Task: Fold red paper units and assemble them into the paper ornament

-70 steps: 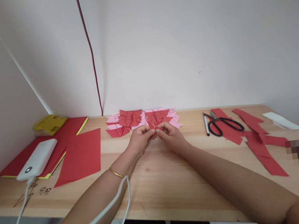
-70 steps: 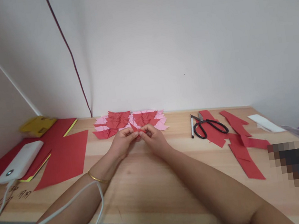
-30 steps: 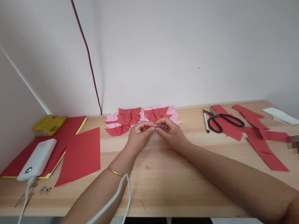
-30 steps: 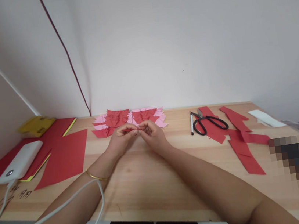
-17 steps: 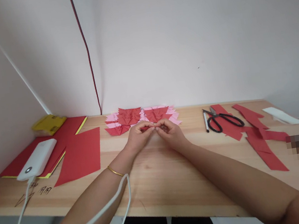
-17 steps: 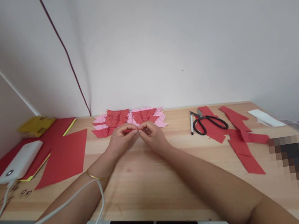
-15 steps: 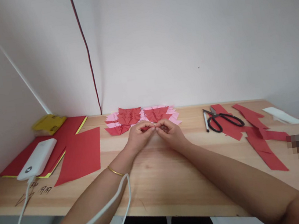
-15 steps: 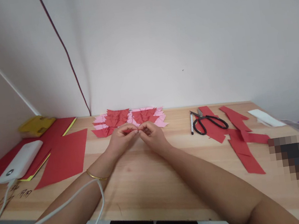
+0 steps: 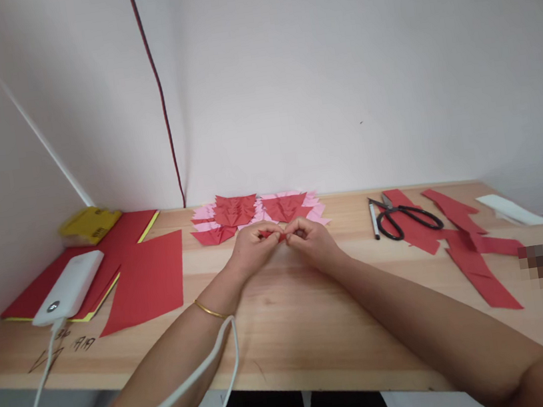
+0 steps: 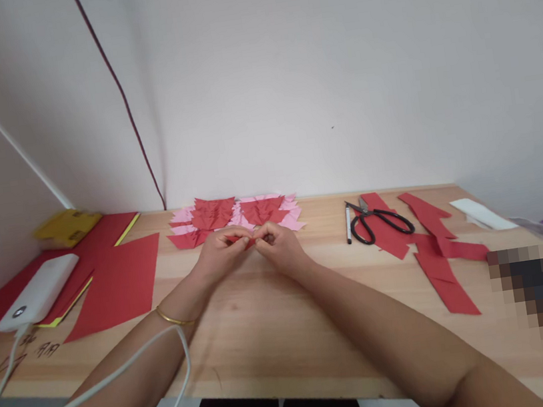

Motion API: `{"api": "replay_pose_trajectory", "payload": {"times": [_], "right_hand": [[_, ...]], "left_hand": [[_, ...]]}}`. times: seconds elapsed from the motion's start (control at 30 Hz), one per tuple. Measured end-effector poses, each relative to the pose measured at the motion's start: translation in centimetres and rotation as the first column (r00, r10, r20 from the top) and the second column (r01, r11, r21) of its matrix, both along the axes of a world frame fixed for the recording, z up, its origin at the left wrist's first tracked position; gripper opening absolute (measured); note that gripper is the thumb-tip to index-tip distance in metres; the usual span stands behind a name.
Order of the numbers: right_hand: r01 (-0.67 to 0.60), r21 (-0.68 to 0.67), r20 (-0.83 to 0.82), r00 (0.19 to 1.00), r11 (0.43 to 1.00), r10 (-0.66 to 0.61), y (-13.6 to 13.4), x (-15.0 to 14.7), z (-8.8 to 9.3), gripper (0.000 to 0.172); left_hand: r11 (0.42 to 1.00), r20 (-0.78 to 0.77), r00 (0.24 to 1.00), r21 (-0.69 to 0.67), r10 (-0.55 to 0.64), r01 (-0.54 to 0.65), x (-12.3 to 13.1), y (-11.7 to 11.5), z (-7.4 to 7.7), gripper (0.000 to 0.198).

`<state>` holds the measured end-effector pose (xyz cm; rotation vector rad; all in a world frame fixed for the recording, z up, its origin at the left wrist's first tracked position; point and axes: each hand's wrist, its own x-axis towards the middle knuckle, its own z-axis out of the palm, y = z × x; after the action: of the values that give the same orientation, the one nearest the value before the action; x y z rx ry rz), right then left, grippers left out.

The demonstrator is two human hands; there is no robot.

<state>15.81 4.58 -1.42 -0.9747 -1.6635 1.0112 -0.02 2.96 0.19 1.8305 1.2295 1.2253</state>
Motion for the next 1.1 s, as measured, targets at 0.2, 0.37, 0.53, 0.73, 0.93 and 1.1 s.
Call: {"api": "replay_pose_trajectory", "payload": {"times": [0.2,0.37,0.53,0.73,0.93,1.1], "right_hand": [[-0.011,-0.034,-0.007,1.0,0.999,0.011,0.0,0.0,-0.1,0.012],[0.003,0.026,0.019,1.0,1.0,-0.003,-0.4,-0.2,0.0,0.013],[-0.036,0.059,0.029,0.999,0.998,0.034,-0.3,-0.2,0.1,0.012],[-0.063,0.014,0.031,0.998,0.998,0.062,-0.1,0.0,-0.1,0.007],[-0.105,-0.048,-0.002,0.994,0.993,0.105,-0.1,0.1,0.0,0.004],[-0.115,-0.102,-0.027,0.993,0.988,0.113,-0.1,0.1,0.0,0.007]], "left_hand": [[0.999,-0.045,0.998,0.016,0.038,-0.038,-0.3,0.1,-0.1,0.014],[0.997,-0.138,0.99,0.072,0.033,-0.023,0.2,-0.2,0.0,0.012],[0.995,-0.168,0.983,0.086,0.07,-0.056,0.7,-0.4,0.0,0.012],[0.994,-0.075,0.996,-0.094,0.046,-0.053,0.7,-0.6,0.3,0.01],[0.984,0.072,0.995,-0.172,0.067,-0.054,0.2,-0.3,0.1,0.01],[0.977,0.149,0.987,-0.212,0.056,-0.023,-0.3,0.3,-0.7,0.014]]}}
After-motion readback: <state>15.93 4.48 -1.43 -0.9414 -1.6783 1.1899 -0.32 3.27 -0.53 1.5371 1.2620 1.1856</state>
